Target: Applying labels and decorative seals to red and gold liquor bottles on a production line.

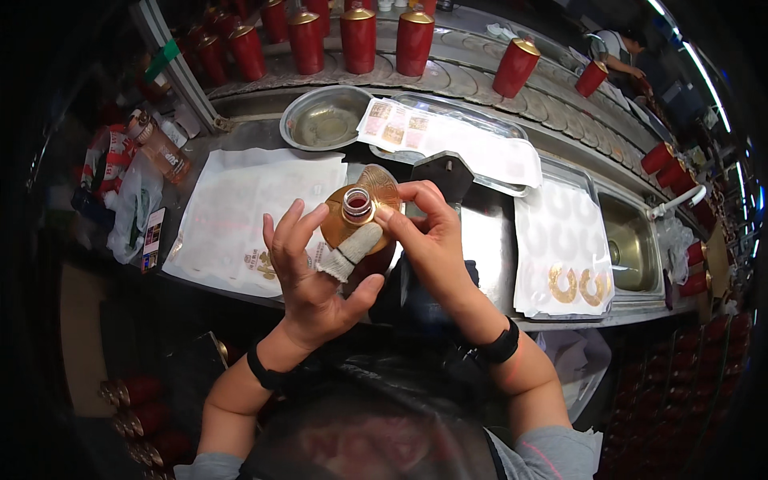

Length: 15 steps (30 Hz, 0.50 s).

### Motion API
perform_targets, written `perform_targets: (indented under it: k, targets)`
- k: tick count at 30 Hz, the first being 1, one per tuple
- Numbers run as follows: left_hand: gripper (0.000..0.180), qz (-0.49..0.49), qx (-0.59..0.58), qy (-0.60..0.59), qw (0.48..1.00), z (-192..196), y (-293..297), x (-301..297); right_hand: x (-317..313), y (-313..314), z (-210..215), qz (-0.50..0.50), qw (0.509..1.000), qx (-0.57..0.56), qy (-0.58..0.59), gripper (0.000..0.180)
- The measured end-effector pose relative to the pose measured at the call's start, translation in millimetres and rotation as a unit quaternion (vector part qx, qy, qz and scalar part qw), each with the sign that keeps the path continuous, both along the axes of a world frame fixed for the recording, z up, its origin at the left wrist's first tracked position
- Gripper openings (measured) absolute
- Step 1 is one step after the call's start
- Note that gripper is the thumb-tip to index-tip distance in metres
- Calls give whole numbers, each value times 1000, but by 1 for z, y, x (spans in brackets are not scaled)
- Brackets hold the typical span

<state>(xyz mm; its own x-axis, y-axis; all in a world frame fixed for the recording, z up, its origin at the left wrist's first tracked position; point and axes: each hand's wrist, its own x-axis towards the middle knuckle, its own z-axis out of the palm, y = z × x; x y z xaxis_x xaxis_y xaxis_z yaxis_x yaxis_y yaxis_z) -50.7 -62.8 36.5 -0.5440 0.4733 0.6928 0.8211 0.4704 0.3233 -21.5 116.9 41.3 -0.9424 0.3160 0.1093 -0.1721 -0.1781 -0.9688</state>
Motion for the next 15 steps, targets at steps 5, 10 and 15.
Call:
perform_targets:
  k: [5,10,15]
  targets:
    - [38,23,-23,7,999,1,19,13,-5,15,-3,4,1000,26,3,17]
    - [78,-13,134,-96,986,-10,18,21,-8,14,-17,57,997,-3,57,25]
    - [88,-69,212,-305,926,-18,29,-2,-5,20,-15,64,994,21,81,26]
